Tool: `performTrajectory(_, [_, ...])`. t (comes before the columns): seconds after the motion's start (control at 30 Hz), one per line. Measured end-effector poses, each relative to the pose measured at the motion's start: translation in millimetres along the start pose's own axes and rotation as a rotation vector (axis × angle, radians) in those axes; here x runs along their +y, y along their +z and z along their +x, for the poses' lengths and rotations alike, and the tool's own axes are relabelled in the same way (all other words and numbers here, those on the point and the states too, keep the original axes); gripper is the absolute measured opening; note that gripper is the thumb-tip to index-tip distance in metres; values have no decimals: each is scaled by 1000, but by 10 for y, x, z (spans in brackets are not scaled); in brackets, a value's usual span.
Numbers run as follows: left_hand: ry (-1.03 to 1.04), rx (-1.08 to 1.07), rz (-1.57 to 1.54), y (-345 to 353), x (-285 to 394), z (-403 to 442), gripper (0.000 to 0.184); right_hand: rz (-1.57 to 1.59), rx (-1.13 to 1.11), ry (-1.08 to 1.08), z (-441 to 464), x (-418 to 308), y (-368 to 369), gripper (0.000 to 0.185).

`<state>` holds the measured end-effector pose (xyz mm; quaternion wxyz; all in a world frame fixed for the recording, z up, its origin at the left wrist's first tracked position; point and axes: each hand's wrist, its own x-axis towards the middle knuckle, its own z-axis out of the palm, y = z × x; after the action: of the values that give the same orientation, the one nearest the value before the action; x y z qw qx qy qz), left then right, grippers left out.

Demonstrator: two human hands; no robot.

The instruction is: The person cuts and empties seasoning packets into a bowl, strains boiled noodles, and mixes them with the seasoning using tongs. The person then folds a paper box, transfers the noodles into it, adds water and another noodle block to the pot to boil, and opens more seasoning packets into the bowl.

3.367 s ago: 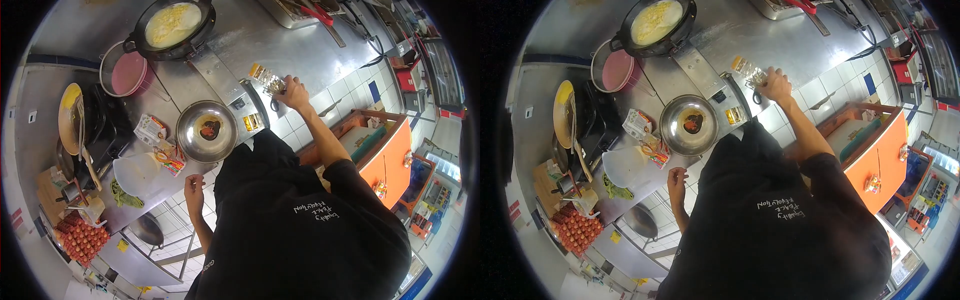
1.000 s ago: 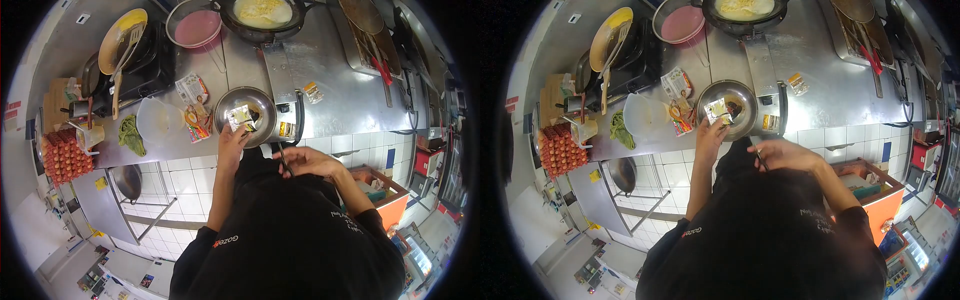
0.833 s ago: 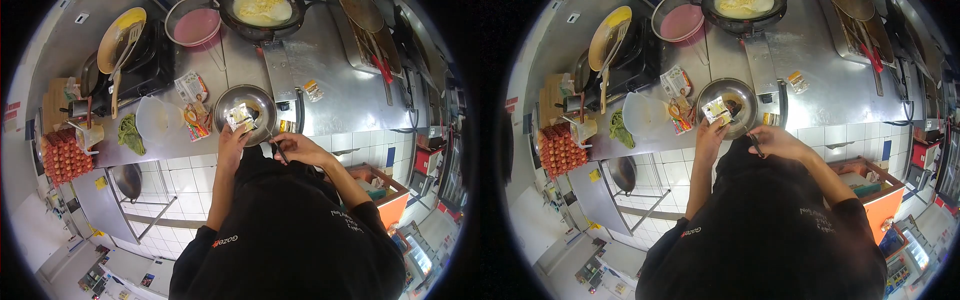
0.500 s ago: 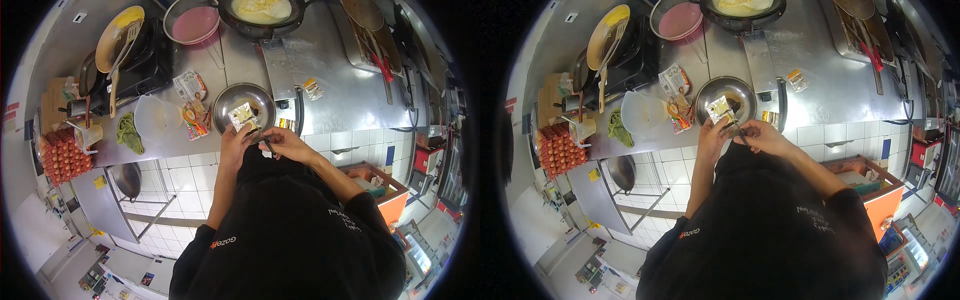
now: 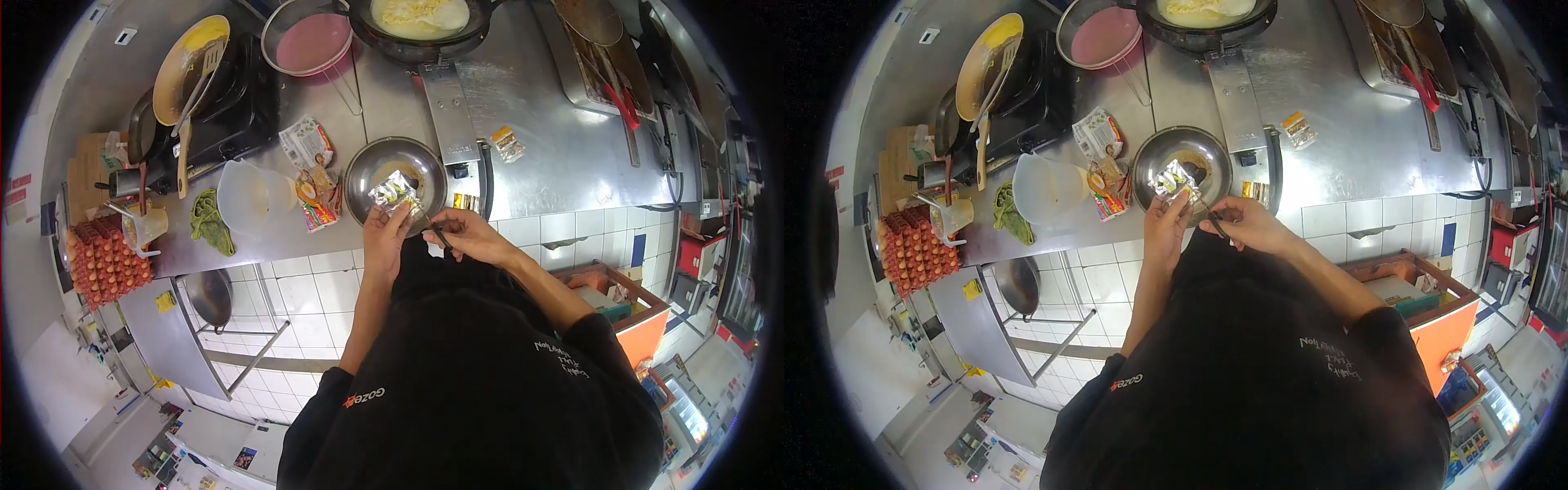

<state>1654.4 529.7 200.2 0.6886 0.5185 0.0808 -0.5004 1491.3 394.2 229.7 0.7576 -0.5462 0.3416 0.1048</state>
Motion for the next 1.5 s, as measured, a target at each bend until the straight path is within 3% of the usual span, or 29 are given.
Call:
performTrajectory(0.43, [19,21,-3,96,22,3,31,-25,48,-46,57,62,1,40])
performTrajectory(0.5, [-6,0,2,25,-44,45,37,-1,80,-46,85,74,13,50])
performTrajectory(0.63, [-21,3,-35,-39,-80,114,41,-33,35,-39,150,13,-35,42])
performTrajectory(0.7, [-39,-15,-35,-62,-48,144,29,-67,29,-19,189,-22,-48,43])
performTrajectory(0.93, [-96,-21,-55,-145,58,264,29,-113,67,-77,355,-99,-18,45])
performTrajectory(1.0, [-136,-35,-24,-184,40,288,39,-77,82,-83,392,-85,27,45])
performTrajectory(1.27, [-162,-23,18,-321,24,420,33,7,89,-73,548,-51,55,48])
performTrajectory(1.5, [-154,-16,99,-377,147,432,45,-98,10,-38,662,-44,-18,48])
